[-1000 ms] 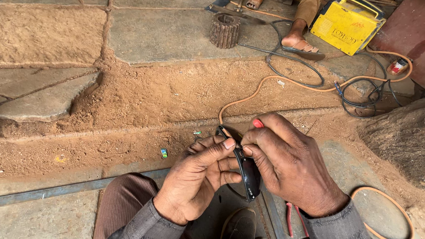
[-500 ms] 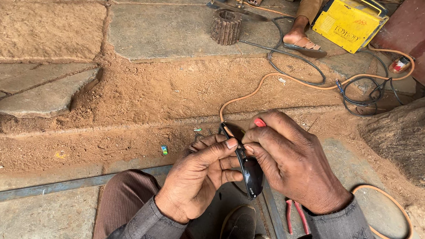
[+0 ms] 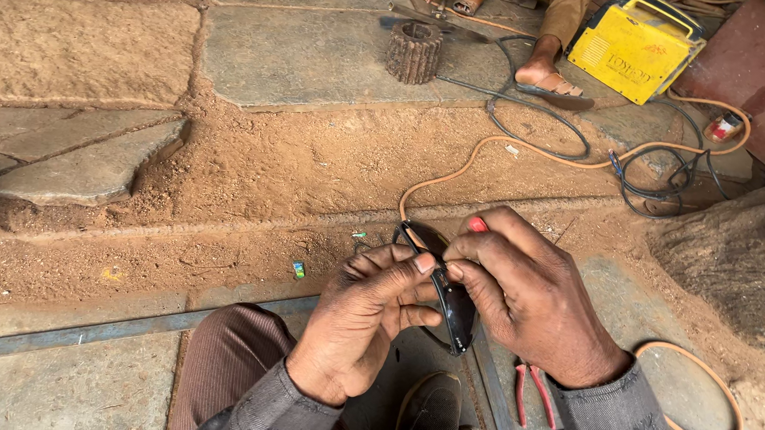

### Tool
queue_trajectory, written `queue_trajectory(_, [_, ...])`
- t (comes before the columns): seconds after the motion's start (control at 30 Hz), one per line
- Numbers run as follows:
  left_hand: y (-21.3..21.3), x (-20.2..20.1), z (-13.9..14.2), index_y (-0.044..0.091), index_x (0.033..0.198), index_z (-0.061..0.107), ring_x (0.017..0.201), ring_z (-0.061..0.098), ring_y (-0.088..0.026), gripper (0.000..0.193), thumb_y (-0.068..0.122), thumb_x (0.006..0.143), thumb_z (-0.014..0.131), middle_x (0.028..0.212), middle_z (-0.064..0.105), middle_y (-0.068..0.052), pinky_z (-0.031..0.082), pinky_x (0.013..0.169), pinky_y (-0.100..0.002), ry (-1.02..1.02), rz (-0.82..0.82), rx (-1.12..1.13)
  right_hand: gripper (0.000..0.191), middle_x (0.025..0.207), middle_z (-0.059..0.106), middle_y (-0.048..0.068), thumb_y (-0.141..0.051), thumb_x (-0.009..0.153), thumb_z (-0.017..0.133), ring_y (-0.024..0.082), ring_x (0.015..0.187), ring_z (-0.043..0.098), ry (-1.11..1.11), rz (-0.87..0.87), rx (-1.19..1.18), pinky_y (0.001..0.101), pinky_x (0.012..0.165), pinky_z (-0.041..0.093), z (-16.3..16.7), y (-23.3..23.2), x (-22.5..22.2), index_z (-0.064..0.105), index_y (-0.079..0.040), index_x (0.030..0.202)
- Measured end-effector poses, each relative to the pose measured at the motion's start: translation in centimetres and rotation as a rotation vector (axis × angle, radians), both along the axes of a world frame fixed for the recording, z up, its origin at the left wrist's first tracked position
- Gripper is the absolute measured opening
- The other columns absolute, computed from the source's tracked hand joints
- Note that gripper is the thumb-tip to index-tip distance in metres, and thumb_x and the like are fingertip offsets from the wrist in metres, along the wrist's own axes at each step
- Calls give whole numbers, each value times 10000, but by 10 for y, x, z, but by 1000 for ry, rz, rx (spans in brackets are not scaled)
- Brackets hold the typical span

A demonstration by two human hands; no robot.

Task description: The person holds a pair of sunglasses and a thin wire, attempting to reattach a piece of the frame or a lens using the wire and a small yellow tool.

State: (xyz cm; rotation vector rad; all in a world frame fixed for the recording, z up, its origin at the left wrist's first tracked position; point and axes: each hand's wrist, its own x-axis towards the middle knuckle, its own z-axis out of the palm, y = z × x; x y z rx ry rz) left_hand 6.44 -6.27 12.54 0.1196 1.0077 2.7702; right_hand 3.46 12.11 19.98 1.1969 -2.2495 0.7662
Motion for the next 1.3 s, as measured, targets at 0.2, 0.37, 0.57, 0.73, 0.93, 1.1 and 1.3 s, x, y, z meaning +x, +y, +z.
queue_trajectory(0.2, [3, -1, -4, 49, 998, 730, 767, 685, -110, 166, 207, 947, 733, 866, 729, -17, 585, 687, -303, 13, 54, -88, 180, 1071, 623, 132, -110, 873, 736, 322, 918, 710, 33, -68, 107, 398, 716, 585, -4, -1, -1, 645, -73, 1024])
queue_trajectory(0.37, [2, -2, -7, 38, 1000, 725, 775, 691, -112, 157, 183, 943, 730, 878, 728, -13, 587, 678, -310, 10, 70, -78, 215, 1092, 616, 142, -99, 872, 712, 340, 916, 707, -21, -77, 88, 403, 698, 588, -10, -5, -2, 577, -65, 1035])
queue_trajectory(0.57, [6, -2, -11, 32, 1050, 722, 797, 709, -141, 149, 139, 949, 701, 909, 745, -46, 600, 682, -320, -16, 88, -64, 234, 1108, 608, 156, -94, 886, 705, 346, 913, 700, -39, -65, 88, 417, 712, 583, -14, -4, -3, 561, -62, 1068])
queue_trajectory(0.73, [7, -4, -14, 23, 1073, 722, 828, 727, -163, 173, 155, 975, 669, 951, 754, -70, 604, 687, -322, -5, 63, -55, 238, 1122, 605, 157, -85, 887, 704, 360, 930, 690, -11, -70, 119, 428, 720, 573, -14, -5, -2, 560, -65, 1076])
queue_trajectory(0.93, [9, -7, -20, 38, 1072, 705, 858, 720, -147, 171, 186, 988, 685, 978, 732, -51, 607, 704, -317, -16, 28, -13, 267, 1122, 569, 160, -40, 902, 716, 294, 940, 686, 30, -69, 190, 387, 721, 579, -15, -4, -6, 536, -22, 1098])
queue_trajectory(1.1, [9, -13, -24, 49, 1046, 711, 836, 707, -134, 193, 232, 983, 711, 943, 731, -47, 598, 699, -303, -12, -8, 35, 231, 1155, 577, 140, 10, 932, 726, 263, 996, 683, 12, -48, 163, 362, 771, 592, -19, -2, -6, 575, -16, 1104])
queue_trajectory(1.3, [3, -15, -26, 36, 1027, 691, 864, 722, -150, 208, 236, 983, 725, 952, 735, -52, 611, 718, -319, -5, -46, 63, 226, 1187, 596, 133, 18, 942, 739, 268, 1063, 677, 64, -40, 151, 357, 838, 588, -20, -6, -5, 601, -30, 1114])
